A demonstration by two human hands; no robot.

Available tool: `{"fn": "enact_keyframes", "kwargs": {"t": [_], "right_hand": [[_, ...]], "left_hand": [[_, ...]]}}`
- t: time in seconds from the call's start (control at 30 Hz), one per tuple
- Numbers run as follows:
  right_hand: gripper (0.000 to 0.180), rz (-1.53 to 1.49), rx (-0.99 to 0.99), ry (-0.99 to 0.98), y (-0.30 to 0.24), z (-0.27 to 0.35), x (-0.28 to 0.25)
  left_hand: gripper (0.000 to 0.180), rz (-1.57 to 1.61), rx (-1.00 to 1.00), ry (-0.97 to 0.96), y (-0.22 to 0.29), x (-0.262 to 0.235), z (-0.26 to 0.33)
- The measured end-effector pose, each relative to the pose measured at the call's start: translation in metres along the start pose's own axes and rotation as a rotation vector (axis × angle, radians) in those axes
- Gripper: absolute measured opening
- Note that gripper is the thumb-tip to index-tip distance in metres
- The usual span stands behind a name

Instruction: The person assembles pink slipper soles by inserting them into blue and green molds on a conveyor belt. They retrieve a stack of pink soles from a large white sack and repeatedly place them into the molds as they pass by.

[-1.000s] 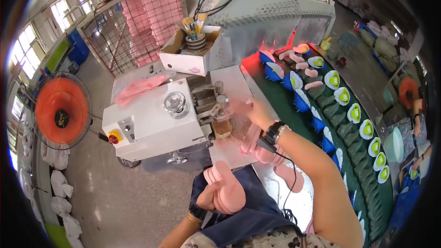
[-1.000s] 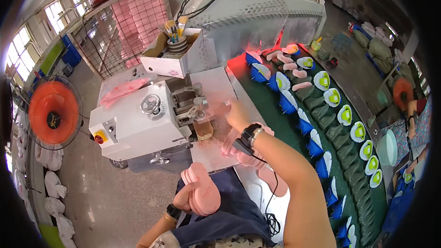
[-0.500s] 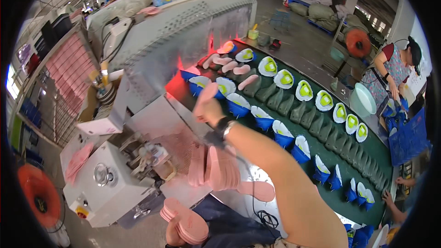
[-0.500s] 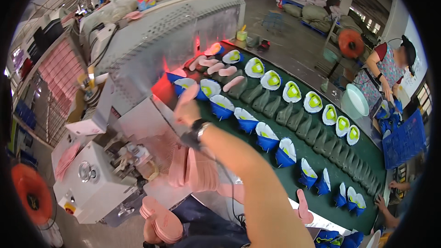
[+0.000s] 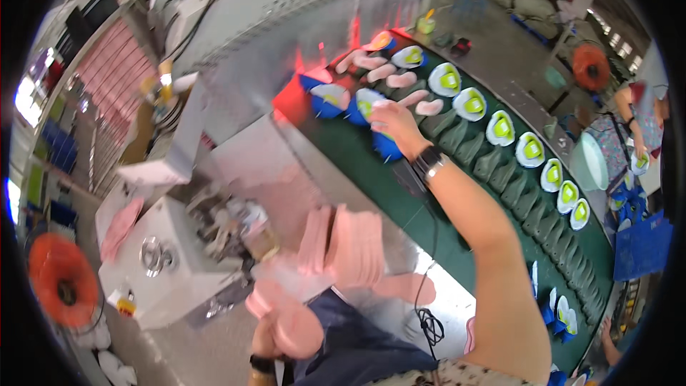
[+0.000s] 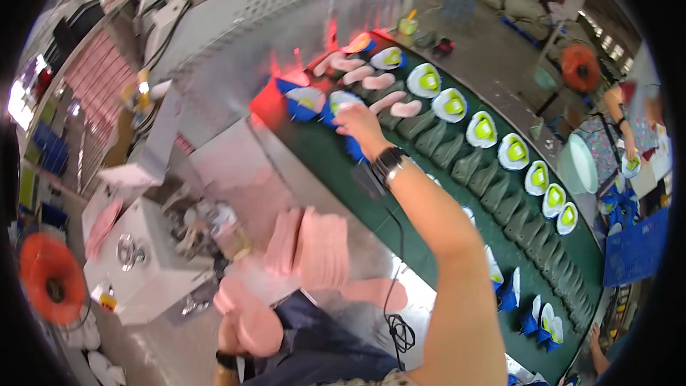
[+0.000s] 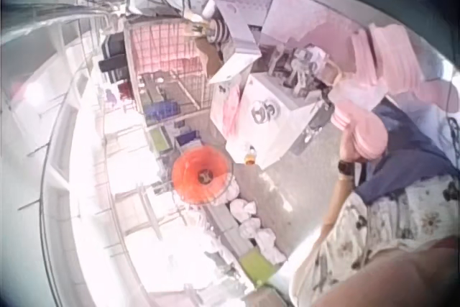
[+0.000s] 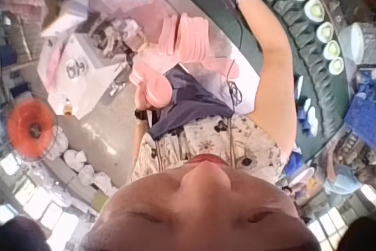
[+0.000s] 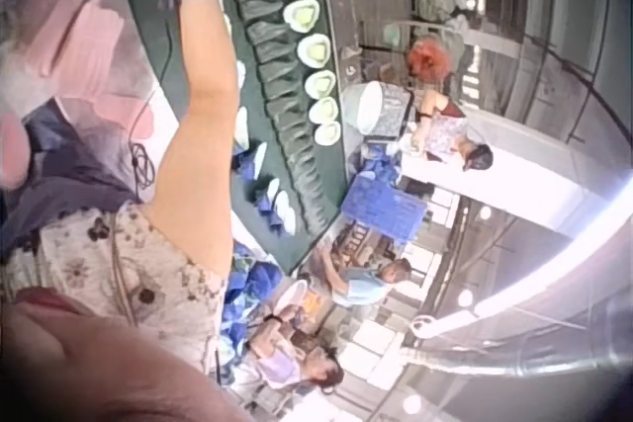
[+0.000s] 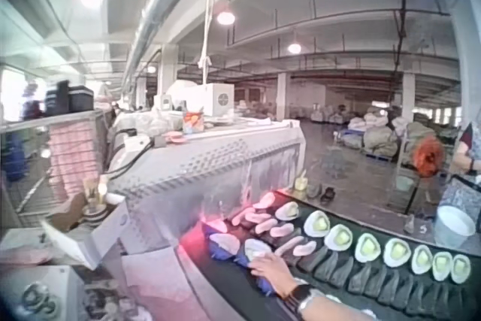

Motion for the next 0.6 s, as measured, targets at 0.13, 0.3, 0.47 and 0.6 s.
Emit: {"fn": "enact_keyframes", "kwargs": {"t": [0.13,0.3,0.47,0.6], "right_hand": [[0.02,0.54,-0.116,-0.686,-0.008,0.185,0.126],[0.028,0.895,-0.191,-0.565,0.017,0.336,0.174],[0.033,0.767,0.013,-0.6,0.049,0.351,0.179],[0.033,0.631,0.234,-0.509,0.103,0.292,0.172]], "left_hand": [[0.038,0.052,0.137,-0.132,0.004,0.043,0.003],[0.039,-0.161,0.319,-0.114,-0.003,0.072,0.031],[0.042,-0.202,0.254,-0.277,-0.006,0.036,0.061],[0.043,-0.01,0.141,-0.29,-0.008,0.018,0.076]]}}
Point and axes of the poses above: each hand's wrist, its own z-axis away from the middle knuckle, its own x-axis out of the palm, y = z × x, the point moved 3 cm from there along -z, towards the middle knuckle, and after that the axes turned 3 degrees about -z, right-handed, at the moved point
